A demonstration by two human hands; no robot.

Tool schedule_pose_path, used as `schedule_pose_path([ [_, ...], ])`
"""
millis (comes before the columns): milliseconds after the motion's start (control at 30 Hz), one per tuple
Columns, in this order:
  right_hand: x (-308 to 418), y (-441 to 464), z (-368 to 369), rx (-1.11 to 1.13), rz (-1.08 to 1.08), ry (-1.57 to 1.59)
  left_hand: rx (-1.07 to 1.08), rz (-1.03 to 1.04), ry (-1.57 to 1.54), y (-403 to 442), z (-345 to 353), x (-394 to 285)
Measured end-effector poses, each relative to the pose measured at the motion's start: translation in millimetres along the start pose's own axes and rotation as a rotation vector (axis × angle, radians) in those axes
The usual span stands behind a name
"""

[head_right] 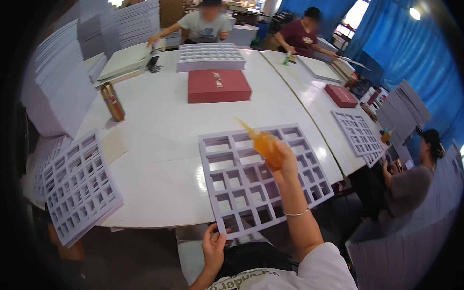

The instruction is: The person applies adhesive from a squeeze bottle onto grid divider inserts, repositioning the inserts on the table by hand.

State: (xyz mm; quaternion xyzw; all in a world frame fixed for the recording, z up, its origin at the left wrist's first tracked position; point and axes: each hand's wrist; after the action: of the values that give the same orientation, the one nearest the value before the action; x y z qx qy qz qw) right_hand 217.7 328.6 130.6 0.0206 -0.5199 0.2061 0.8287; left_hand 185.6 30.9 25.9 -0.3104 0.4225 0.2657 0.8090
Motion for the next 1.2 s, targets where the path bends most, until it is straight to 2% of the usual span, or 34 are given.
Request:
schedule_pose_path([
  [67,23.2,-5.4,-44.2,-0.13,-0.106,0.006,-0.016,0.012,-0.044,11.3,7.7,6.0],
  [200,58.8,-19.4,-116.5,-0.551,-0.274,-0.12,0.004,-0.025,-0.031,25.3,29.1,0.8],
  [300,69.3,-21.8,-153.2,-0.733,-0.372,-0.25,0.019,-0.058,0.016,26.5,30.5,7.3],
  [500,72.6,10.4,-212.1,-0.755,-0.549,-0.388,0.01,-0.028,0.092,25.4,36.2,8.5],
  [700,77.2,24.5,-205.7,-0.749,-0.605,-0.493,0.025,-0.047,0.108,26.4,33.7,7.0],
  [1033,66.0,57.1,-229.4,-0.781,-0.663,-0.688,0.036,-0.006,0.177,27.6,27.9,8.9],
  [1100,61.7,55.4,-231.7,-0.72,-0.668,-0.671,0.035,0.0,0.174,27.7,29.1,9.0],
  [1200,67.7,26.1,-190.8,-0.68,-0.553,-0.617,0.033,0.003,0.17,27.3,28.3,10.3],
])
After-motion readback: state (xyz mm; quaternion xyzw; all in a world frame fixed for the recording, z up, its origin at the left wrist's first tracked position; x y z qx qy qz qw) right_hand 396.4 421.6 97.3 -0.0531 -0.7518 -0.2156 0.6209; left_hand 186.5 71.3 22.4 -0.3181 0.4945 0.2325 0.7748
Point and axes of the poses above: each hand's wrist, its own y-axis towards the middle knuckle, its own z-axis out of the palm, x = y × z, and after that the axes turned 6 degrees about -x, right-handed
